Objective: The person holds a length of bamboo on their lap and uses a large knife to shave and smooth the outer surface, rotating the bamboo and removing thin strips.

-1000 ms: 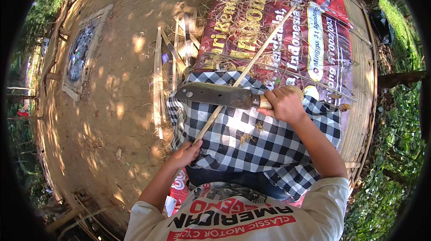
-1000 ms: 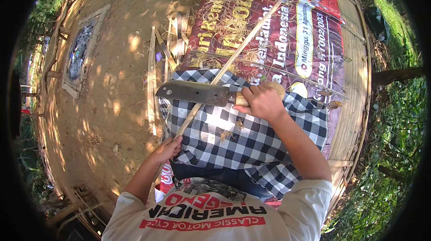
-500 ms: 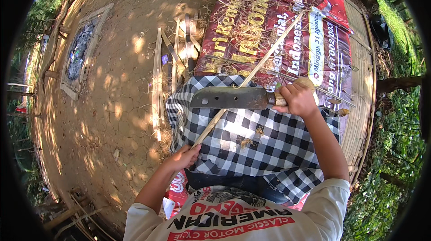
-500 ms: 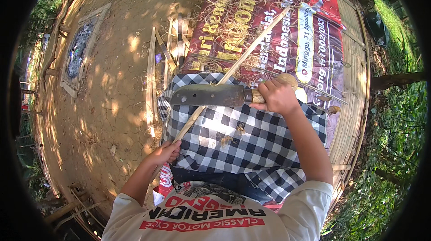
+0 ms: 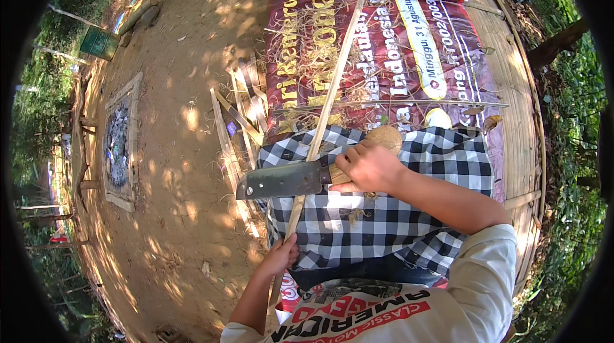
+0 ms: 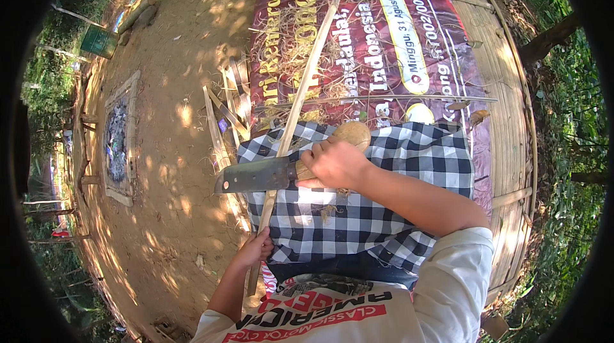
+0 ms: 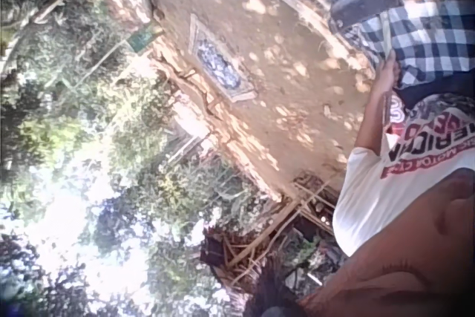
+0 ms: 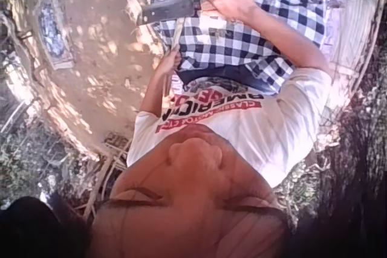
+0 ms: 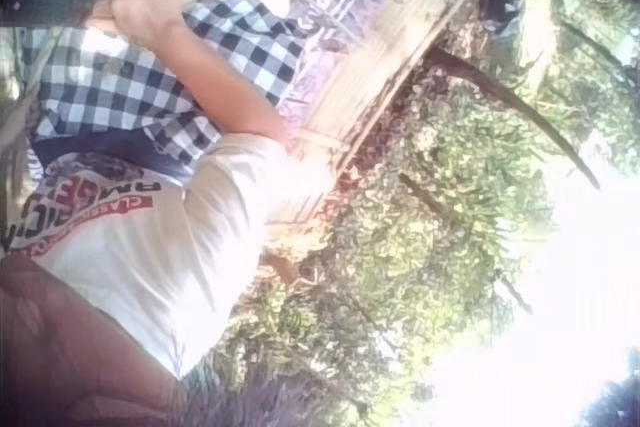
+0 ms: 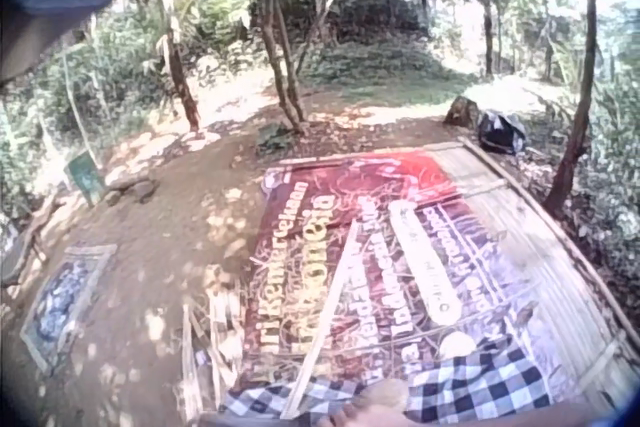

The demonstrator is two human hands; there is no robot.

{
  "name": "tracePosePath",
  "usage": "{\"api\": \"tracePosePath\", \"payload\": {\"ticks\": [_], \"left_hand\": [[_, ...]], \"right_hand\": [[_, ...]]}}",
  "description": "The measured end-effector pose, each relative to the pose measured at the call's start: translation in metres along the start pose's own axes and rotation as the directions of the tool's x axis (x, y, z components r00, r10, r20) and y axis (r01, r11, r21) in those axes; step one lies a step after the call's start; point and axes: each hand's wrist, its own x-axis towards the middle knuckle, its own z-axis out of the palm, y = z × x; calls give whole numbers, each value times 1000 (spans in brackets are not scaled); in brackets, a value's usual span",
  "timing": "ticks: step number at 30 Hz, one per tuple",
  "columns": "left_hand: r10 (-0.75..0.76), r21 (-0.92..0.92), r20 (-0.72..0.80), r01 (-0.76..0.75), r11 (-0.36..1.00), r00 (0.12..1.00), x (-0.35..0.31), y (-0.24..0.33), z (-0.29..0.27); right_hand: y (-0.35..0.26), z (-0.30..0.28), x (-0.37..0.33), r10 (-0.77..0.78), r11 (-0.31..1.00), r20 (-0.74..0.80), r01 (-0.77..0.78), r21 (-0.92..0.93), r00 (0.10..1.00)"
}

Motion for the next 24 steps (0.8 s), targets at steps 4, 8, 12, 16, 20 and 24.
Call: {"api": "tracePosePath", "payload": {"ticks": [4,8,12,16,20,24], "left_hand": [[73,53,-31,-71,996,997,-3,-6,-2],[94,88,-10,-92,992,996,1,6,3],[73,51,-62,-69,996,995,1,5,6],[44,9,-9,-44,999,999,-1,1,0],[54,-4,33,-54,999,998,1,-2,-5],[75,57,5,-75,996,997,11,8,1]], "right_hand": [[71,-2,-7,143,985,-98,-152,-82,985],[75,-5,-19,263,949,-79,-273,-159,961],[44,-7,-1,267,960,-18,-268,-78,963],[33,1,1,64,998,-26,-65,-25,998],[109,0,-20,177,970,-142,-197,-145,974],[137,-6,-35,270,930,-175,-304,-208,947]]}}
